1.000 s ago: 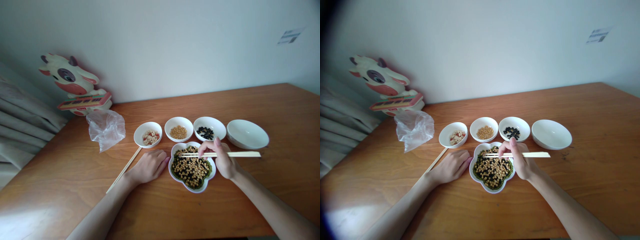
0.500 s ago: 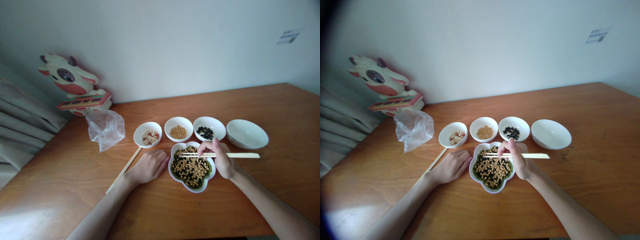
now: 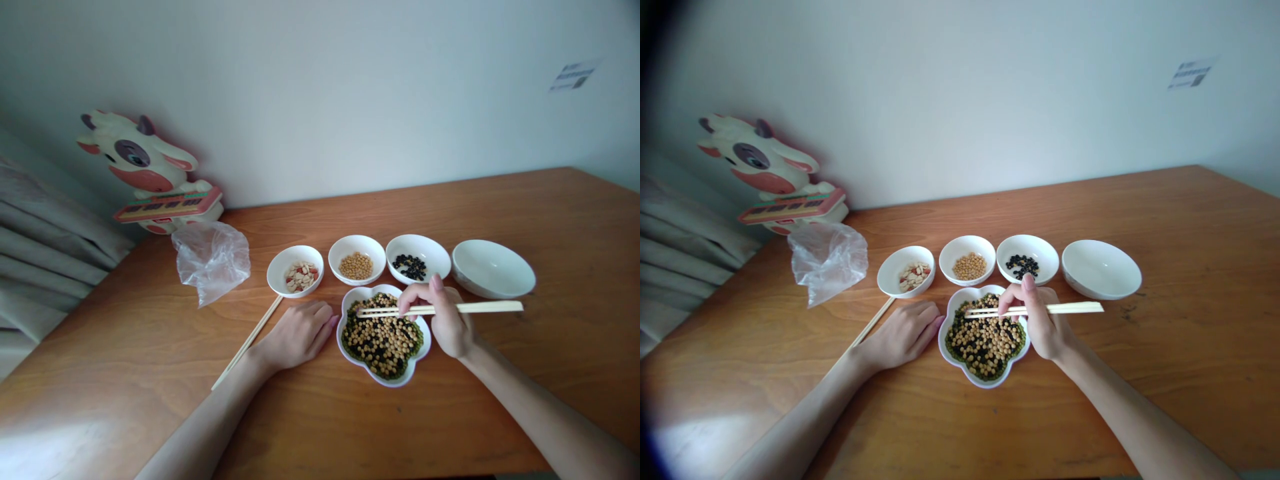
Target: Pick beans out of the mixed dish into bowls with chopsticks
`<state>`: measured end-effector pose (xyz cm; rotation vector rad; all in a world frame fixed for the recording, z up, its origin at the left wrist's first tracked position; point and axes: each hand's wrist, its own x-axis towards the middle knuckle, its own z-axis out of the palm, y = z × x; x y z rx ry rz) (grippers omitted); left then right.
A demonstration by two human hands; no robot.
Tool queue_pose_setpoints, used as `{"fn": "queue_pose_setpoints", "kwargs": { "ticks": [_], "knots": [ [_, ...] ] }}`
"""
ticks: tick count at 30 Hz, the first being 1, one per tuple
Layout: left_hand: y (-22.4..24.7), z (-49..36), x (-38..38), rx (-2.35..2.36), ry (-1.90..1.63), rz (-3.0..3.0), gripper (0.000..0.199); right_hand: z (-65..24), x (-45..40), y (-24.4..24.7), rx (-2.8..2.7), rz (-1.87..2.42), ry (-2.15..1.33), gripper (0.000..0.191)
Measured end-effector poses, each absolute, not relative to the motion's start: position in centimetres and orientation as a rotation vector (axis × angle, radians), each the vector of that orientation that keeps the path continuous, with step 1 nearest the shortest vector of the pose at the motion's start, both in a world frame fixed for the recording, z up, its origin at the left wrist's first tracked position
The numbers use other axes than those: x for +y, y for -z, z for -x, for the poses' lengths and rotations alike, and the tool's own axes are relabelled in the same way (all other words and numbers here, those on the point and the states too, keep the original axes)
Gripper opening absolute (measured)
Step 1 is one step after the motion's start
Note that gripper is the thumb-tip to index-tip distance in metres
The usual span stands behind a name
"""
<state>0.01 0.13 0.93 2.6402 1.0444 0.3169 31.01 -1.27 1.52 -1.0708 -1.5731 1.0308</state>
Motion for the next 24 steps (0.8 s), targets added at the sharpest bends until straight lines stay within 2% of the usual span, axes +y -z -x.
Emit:
{"fn": "queue_pose_setpoints", "kwargs": {
  "ticks": [6,11,15,24],
  "knots": [
    [-1.0,-0.1,0.1,1.033,-0.331,-2.643,0.034,-31.6,-0.9,-2.8,-1.261,1.021,-1.200,0.083],
    [-0.9,0.0,0.1,1.037,-0.334,-2.653,0.034,-31.7,-0.6,-3.3,-1.069,0.988,-0.964,0.077],
    [-0.9,-0.1,0.2,1.045,-0.318,-2.656,0.033,-31.0,0.0,-3.1,-1.103,1.016,-0.842,0.076],
    [-1.0,-0.1,0.3,1.044,-0.314,-2.631,0.034,-31.4,-0.9,-2.6,-1.317,0.916,-0.983,0.080]
  ]
}}
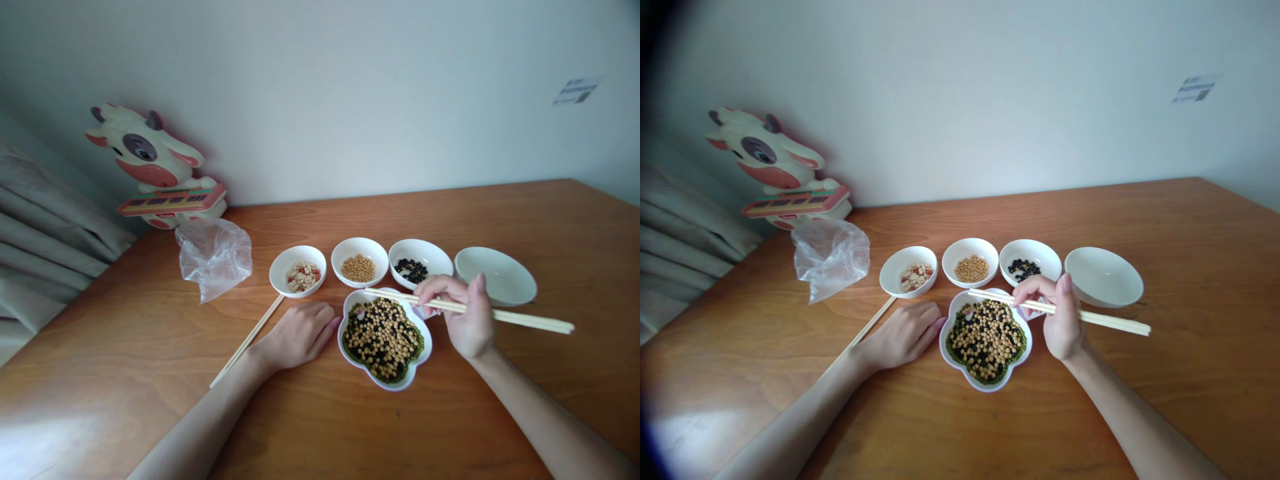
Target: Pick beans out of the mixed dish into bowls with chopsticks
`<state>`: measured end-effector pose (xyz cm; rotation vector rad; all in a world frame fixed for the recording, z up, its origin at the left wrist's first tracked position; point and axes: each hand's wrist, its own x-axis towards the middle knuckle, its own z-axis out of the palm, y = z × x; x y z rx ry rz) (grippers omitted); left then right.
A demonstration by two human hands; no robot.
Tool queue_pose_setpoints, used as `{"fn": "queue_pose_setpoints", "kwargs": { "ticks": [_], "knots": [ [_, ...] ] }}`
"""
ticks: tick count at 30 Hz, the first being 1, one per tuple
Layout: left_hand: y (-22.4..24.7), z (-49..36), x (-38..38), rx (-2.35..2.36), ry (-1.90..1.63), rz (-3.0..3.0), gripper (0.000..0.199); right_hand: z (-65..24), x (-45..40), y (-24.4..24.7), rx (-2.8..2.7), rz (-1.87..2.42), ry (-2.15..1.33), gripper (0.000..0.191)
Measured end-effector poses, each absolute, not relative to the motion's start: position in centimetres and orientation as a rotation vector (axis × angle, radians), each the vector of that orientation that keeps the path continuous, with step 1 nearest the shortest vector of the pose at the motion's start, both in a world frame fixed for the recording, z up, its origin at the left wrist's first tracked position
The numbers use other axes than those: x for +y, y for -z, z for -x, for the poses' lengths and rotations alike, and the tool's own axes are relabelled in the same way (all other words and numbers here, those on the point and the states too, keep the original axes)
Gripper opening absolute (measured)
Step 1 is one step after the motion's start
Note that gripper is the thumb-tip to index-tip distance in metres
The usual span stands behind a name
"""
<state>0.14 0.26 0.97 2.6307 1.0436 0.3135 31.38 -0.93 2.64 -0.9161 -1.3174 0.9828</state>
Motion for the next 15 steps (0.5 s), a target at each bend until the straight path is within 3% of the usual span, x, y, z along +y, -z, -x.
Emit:
{"fn": "queue_pose_setpoints", "kwargs": {
  "ticks": [15],
  "knots": [
    [-0.8,0.0,0.2,1.051,-0.318,-2.641,0.034,-31.4,-1.2,-1.1,-1.747,1.060,-0.974,0.078]
  ]
}}
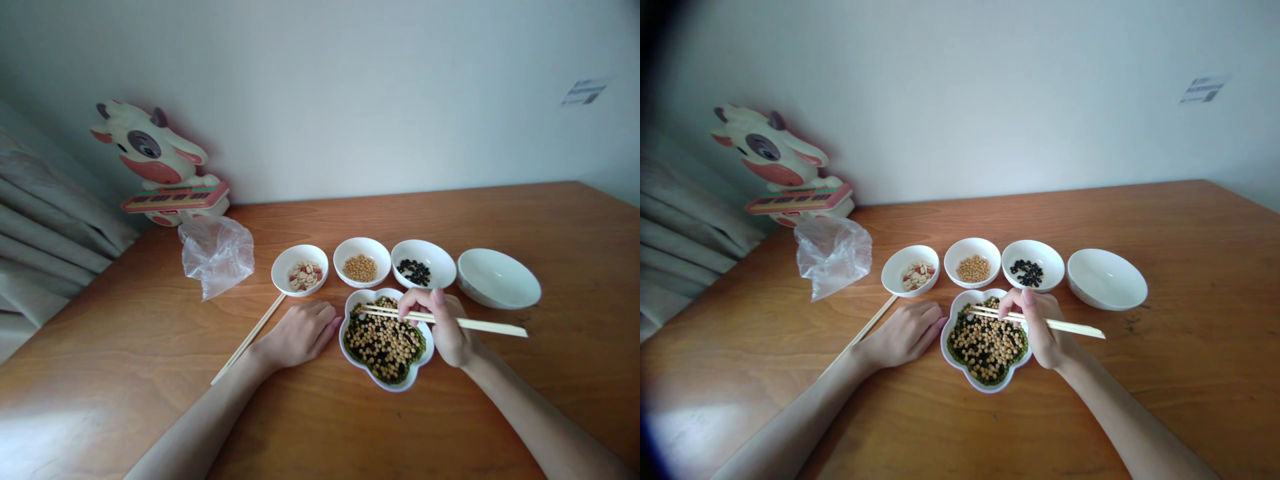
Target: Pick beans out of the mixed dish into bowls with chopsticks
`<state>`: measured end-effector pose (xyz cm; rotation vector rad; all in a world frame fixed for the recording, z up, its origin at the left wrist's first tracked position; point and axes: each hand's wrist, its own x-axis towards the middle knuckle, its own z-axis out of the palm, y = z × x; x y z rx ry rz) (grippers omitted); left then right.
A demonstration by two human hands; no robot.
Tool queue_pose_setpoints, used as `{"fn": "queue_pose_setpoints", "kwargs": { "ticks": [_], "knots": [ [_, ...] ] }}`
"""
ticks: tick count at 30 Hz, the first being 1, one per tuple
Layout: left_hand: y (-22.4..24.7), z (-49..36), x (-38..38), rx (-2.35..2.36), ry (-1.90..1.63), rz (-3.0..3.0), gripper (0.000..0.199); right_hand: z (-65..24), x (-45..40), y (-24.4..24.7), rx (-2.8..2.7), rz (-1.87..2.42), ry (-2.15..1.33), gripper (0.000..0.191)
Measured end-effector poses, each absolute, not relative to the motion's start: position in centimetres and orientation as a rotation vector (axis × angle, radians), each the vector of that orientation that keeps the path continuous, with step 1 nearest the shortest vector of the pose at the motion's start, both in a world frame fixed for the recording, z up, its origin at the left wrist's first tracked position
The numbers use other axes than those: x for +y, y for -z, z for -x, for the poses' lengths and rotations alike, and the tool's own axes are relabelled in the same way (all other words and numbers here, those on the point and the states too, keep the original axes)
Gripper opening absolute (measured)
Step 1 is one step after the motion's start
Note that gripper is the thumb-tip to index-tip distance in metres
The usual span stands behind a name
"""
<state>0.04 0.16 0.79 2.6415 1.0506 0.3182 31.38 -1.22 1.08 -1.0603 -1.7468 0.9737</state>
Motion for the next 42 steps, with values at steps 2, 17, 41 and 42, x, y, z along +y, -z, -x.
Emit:
{"fn": "queue_pose_setpoints", "kwargs": {
  "ticks": [2,17,41,42],
  "knots": [
    [-0.9,-0.1,0.1,1.052,-0.321,-2.637,0.034,-31.2,-1.3,-1.2,-1.746,1.069,-0.956,0.077],
    [-0.8,-0.1,0.2,1.036,-0.316,-2.640,0.034,-31.3,-1.2,-1.2,-1.574,1.028,-1.010,0.083],
    [-0.6,0.0,0.1,1.051,-0.320,-2.649,0.035,-32.4,-0.8,-1.1,-1.571,0.954,-1.001,0.085],
    [-0.6,0.0,0.1,1.049,-0.323,-2.650,0.035,-32.5,-0.8,-0.8,-1.620,0.973,-1.000,0.085]
  ]
}}
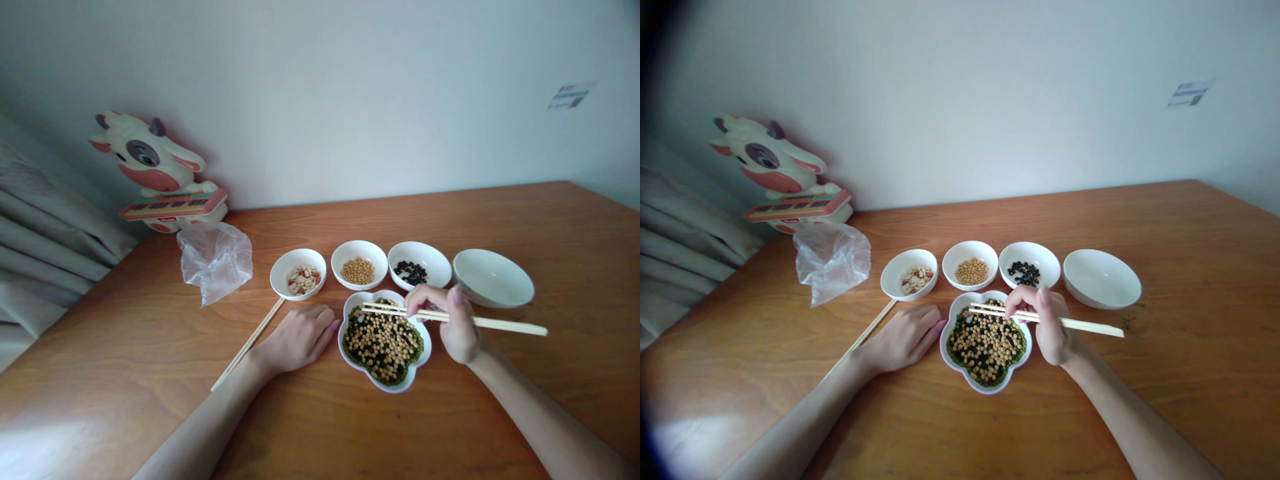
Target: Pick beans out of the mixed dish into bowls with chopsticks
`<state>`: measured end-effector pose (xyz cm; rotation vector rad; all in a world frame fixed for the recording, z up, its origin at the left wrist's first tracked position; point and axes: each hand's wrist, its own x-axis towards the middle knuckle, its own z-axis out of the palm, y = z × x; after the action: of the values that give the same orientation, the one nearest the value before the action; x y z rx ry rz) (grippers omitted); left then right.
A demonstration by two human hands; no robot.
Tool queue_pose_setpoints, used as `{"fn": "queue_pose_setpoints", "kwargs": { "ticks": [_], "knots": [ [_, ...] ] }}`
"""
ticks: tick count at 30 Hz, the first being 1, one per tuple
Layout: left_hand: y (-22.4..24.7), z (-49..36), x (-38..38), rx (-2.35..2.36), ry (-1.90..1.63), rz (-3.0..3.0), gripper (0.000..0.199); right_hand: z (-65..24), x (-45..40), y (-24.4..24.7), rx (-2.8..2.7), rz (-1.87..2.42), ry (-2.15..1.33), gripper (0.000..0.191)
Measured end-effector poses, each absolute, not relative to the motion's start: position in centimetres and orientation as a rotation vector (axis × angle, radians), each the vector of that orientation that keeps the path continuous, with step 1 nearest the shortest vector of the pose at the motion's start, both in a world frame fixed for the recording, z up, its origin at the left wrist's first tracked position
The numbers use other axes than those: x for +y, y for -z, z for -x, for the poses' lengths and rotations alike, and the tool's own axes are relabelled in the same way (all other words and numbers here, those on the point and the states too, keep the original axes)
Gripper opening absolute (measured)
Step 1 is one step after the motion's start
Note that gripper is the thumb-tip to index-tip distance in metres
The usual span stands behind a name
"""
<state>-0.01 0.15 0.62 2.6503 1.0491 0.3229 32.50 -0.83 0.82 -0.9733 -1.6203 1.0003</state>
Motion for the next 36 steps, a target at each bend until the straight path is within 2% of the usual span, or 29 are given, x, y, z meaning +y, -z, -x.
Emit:
{"fn": "queue_pose_setpoints", "kwargs": {
  "ticks": [11,24,30,36],
  "knots": [
    [-1.0,-0.1,0.1,1.049,-0.316,-2.638,0.034,-31.9,-1.0,-1.4,-1.789,1.050,-1.003,0.077],
    [-0.9,-0.1,0.1,1.048,-0.324,-2.640,0.034,-31.4,-1.3,-1.4,-1.718,1.080,-0.945,0.080],
    [-0.9,-0.1,0.2,1.036,-0.337,-2.636,0.034,-32.1,-0.7,-2.5,-1.309,0.963,-0.977,0.084],
    [-0.8,-0.1,0.1,1.044,-0.324,-2.667,0.035,-31.8,0.7,-3.0,-1.080,0.952,-0.796,0.074]
  ]
}}
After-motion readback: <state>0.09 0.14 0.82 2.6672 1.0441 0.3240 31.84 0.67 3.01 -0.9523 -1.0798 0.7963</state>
